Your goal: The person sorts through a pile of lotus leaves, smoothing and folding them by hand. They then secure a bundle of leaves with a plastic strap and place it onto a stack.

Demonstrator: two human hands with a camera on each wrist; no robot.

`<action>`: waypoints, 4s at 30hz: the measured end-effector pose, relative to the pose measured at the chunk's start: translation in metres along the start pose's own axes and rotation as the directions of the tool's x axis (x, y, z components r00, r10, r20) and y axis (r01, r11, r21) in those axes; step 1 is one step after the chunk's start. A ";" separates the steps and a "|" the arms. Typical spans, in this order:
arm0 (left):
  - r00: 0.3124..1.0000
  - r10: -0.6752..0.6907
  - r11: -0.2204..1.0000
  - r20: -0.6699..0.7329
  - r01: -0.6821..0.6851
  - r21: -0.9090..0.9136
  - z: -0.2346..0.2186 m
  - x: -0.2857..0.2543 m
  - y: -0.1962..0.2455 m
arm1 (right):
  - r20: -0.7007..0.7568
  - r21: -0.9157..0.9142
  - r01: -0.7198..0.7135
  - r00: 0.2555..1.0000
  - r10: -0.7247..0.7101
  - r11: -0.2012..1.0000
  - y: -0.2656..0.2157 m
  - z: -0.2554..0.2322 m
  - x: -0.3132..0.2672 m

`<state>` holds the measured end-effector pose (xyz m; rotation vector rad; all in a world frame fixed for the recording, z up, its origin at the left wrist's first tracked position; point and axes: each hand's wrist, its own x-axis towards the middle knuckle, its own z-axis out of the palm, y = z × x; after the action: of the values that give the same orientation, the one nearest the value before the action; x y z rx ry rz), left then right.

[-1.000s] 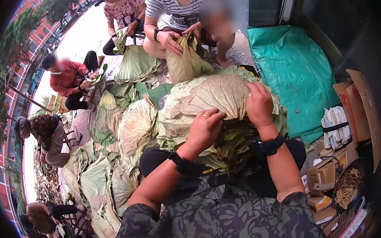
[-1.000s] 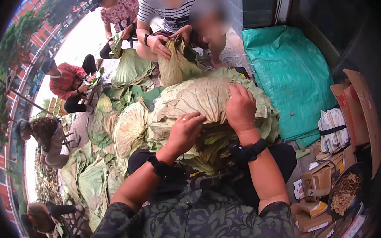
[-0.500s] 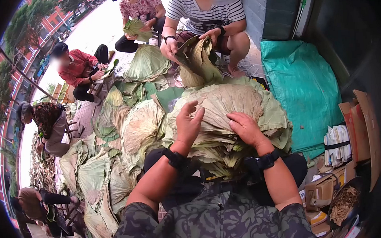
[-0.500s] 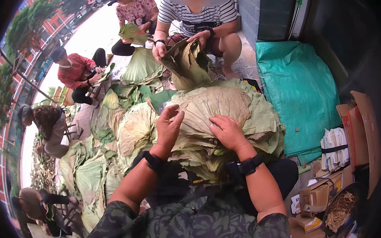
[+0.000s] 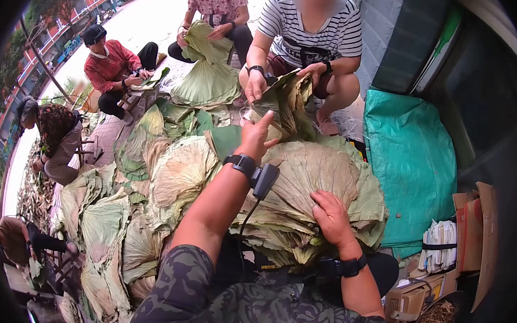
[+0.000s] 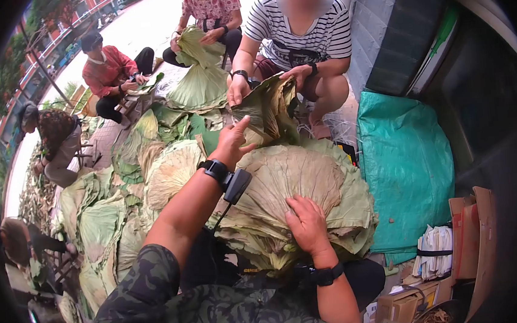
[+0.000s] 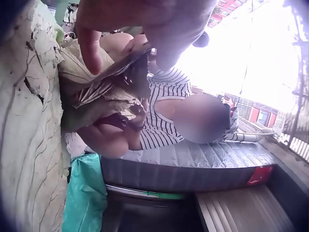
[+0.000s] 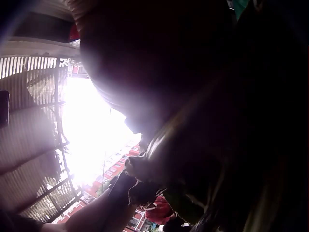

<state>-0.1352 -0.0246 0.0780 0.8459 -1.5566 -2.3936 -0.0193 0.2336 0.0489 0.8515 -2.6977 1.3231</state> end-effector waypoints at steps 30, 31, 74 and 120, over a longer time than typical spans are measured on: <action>0.330 0.481 0.022 0.812 -0.931 0.365 -0.017 -0.150 -0.064 | -0.151 0.433 -0.115 0.969 0.198 0.894 0.005 0.003 0.003; 0.335 0.450 0.006 0.828 -0.928 0.373 -0.022 -0.148 -0.076 | -0.156 0.430 -0.153 0.958 0.240 0.890 0.001 -0.002 0.004; 0.901 -0.065 0.912 0.429 -0.120 0.391 -0.048 -0.098 -0.011 | -0.025 0.010 0.047 0.999 -0.047 0.999 -0.018 -0.008 0.006; 0.655 0.196 -0.016 0.730 -0.742 0.670 0.013 -0.198 -0.071 | -0.651 0.000 0.094 0.756 -0.071 0.996 -0.041 -0.039 -0.008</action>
<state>0.0329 0.1008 0.0924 -0.3685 -2.9335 -0.7450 -0.0009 0.2462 0.1020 0.3853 -2.0664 1.3254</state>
